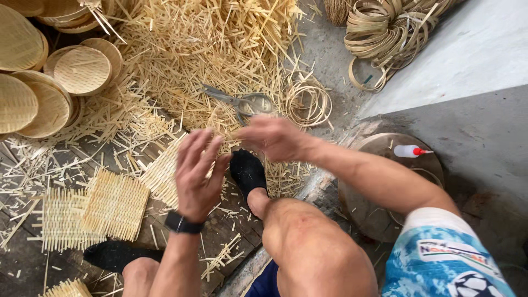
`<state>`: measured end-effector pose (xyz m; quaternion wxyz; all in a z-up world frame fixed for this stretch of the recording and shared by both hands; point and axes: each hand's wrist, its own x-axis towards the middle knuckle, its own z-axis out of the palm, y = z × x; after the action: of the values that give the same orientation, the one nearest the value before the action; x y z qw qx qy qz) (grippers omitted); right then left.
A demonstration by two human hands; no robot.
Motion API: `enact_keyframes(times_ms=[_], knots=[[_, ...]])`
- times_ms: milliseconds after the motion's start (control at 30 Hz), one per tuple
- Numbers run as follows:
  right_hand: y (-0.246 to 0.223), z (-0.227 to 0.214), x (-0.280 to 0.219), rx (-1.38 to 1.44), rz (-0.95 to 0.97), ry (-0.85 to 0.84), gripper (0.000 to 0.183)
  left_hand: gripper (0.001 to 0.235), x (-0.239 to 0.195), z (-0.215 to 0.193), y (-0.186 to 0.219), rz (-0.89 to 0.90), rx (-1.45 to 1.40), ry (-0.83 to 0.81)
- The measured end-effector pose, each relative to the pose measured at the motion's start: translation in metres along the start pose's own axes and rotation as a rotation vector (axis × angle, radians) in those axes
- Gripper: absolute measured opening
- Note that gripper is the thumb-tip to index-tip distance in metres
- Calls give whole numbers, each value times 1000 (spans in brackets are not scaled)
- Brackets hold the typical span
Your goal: The person sits on the floor and repeatedly places a square woven bamboo mat over a circular wooden mold, then uses shears to trim the overhanging bamboo strips flush with the mold edge. The person handles the mats and shears directly, working one at a time.
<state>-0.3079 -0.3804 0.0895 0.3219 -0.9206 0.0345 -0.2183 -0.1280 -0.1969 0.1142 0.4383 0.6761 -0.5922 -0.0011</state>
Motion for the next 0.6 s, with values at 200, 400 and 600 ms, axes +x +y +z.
enact_keyframes(times_ms=[200,400,600], knots=[[-58,-13,90,-6,-118,49,24,15,-5,-26,16,-818,-810,183],[-93,17,128,117,-188,-313,14,39,-10,-68,-10,-1264,-1303,202],[-134,62,156,-252,-500,-133,18,60,-39,-55,-47,-703,-787,84]])
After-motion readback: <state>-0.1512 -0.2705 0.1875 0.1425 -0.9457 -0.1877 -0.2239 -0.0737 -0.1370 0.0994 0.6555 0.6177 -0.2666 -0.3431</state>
